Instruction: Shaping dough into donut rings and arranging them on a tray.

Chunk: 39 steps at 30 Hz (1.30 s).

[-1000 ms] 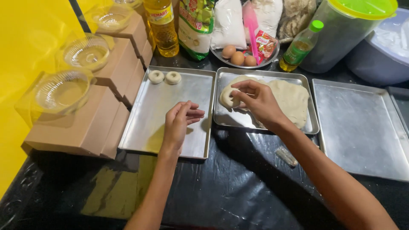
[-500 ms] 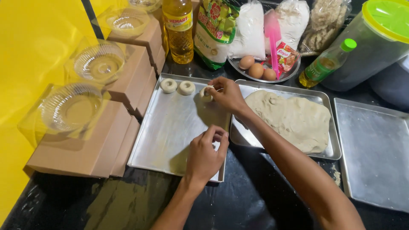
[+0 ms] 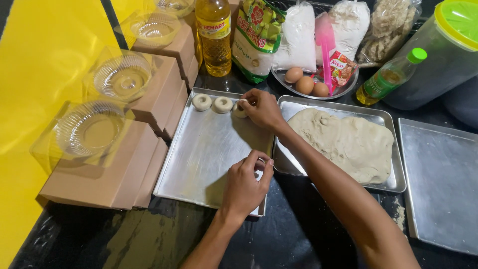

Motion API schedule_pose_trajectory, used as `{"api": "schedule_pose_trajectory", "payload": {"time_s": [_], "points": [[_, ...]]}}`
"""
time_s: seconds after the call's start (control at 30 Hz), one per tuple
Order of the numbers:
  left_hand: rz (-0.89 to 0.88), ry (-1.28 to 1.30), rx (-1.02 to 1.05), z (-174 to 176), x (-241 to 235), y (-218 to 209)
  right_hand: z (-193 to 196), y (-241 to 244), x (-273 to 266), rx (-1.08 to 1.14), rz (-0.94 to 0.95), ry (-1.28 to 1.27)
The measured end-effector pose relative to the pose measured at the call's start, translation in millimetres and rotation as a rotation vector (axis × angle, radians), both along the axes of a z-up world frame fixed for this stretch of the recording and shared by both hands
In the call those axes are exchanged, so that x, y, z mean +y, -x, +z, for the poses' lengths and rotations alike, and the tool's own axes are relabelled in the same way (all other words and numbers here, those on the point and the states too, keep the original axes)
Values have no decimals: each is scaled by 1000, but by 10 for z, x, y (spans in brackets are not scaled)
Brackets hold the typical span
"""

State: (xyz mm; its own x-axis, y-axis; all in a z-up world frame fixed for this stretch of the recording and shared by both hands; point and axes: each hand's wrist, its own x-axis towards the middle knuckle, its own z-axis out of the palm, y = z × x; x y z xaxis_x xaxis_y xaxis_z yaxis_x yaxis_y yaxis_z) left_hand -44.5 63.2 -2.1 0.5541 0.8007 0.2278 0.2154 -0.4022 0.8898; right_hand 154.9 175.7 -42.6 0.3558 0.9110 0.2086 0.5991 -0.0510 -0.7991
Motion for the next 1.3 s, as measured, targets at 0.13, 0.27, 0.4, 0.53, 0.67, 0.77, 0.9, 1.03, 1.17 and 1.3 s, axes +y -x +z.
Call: {"api": "schedule_pose_trajectory", "payload": {"time_s": [0.13,0.27,0.4,0.53,0.67,0.77,0.9,1.03,1.17,1.3], "points": [[-3,-2,11,-24,9,-15,112,58,-56,-77,12,-21],[12,-18,-10,-38,7,-16,29,2,-29,-110,20,-69],[-4,-4,5,-56,13,-23,-18,-45,-46,-71,-21,-67],[8,-2,7,-40,1,-24,-78,-114,-74,-93,3,-106],[8,-13,-8,-57,7,-30,-68,-129,-95,-177,22,-97],[6,-13,-10,-56,7,-27,-43,-100,-121,-180,30,-109],[-12,14,27,-20,7,-17,-61,-167,-149,-60,57,-30],[-23,13,23,-41,10,-20,35,-204,-226,-165,98,18],[-27,22,5,-44,-6,-22,18,-249,-243,-157,190,-6],[-30,-15,-15,-102,3,-35,102,-233,-298,-161,232,-41]]}}
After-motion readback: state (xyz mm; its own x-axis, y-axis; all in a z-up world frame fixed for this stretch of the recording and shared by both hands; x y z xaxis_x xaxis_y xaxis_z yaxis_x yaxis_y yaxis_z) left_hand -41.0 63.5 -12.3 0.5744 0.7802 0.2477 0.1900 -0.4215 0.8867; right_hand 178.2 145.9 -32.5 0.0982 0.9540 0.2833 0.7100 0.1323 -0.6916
